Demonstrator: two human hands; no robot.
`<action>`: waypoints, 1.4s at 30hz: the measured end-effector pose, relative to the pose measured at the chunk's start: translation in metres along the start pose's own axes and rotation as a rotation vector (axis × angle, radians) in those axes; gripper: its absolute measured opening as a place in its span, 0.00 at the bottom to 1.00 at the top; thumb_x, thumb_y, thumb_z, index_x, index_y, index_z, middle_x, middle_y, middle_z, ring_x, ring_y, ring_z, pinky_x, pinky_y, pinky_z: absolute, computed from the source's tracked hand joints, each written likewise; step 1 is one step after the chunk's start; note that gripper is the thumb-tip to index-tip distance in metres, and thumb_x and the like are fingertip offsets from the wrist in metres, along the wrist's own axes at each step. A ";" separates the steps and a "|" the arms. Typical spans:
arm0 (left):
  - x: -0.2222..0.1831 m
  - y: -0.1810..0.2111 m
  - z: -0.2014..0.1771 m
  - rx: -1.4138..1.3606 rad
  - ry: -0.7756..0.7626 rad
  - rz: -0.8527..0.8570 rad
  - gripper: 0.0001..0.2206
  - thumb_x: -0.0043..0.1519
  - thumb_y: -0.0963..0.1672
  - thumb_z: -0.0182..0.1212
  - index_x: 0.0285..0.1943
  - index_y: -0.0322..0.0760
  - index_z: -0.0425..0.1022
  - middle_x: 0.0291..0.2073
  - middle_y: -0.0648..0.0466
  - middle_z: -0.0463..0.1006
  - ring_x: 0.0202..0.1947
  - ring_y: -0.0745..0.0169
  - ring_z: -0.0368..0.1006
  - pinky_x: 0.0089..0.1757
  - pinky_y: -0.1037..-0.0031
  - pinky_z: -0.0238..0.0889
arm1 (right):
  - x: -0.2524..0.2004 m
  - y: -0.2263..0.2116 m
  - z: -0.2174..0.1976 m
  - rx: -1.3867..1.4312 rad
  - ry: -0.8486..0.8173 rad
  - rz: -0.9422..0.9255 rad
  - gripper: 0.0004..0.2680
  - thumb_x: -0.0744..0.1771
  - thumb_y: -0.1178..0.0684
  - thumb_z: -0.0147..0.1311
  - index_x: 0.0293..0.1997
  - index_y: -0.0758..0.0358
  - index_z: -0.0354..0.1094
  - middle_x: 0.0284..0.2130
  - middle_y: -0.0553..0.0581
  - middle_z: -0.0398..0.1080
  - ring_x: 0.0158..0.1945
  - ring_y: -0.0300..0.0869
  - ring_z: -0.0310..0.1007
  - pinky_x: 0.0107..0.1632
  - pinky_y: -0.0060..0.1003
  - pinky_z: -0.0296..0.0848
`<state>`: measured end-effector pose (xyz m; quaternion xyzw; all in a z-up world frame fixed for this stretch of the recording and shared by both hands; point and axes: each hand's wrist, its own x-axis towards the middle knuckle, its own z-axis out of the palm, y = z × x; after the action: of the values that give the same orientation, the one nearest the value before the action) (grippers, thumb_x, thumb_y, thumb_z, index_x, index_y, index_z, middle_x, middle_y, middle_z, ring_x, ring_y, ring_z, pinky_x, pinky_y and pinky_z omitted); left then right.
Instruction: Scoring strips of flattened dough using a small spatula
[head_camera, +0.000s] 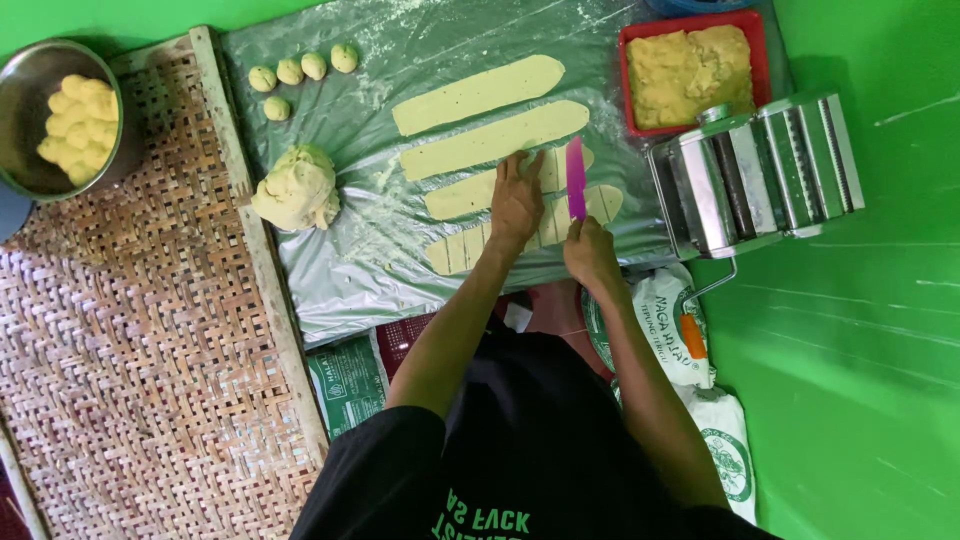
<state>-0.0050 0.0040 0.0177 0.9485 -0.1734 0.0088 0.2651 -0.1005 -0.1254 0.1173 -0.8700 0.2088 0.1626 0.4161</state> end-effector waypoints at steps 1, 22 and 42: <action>0.000 -0.001 0.002 0.000 -0.001 0.002 0.21 0.65 0.40 0.53 0.70 0.45 0.69 0.59 0.49 0.65 0.63 0.45 0.62 0.59 0.63 0.62 | -0.003 -0.004 0.002 0.001 0.001 0.001 0.18 0.72 0.52 0.32 0.47 0.84 0.65 0.41 0.88 0.71 0.48 0.78 0.72 0.47 0.69 0.72; 0.004 -0.022 0.017 0.034 0.057 0.169 0.18 0.66 0.41 0.52 0.65 0.32 0.71 0.55 0.46 0.72 0.66 0.54 0.59 0.65 0.64 0.50 | 0.014 -0.004 0.045 -0.140 -0.038 -0.010 0.16 0.71 0.51 0.32 0.46 0.78 0.64 0.39 0.86 0.72 0.47 0.75 0.75 0.44 0.63 0.76; 0.004 -0.009 -0.005 0.167 -0.020 0.226 0.19 0.65 0.41 0.53 0.65 0.29 0.69 0.52 0.47 0.72 0.65 0.56 0.57 0.63 0.67 0.50 | 0.022 0.006 0.074 -0.105 -0.038 0.030 0.14 0.69 0.53 0.35 0.47 0.80 0.60 0.40 0.85 0.71 0.47 0.76 0.75 0.47 0.64 0.77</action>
<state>0.0022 0.0123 0.0178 0.9416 -0.2805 0.0437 0.1809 -0.0923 -0.0755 0.0591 -0.8843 0.2050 0.1959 0.3711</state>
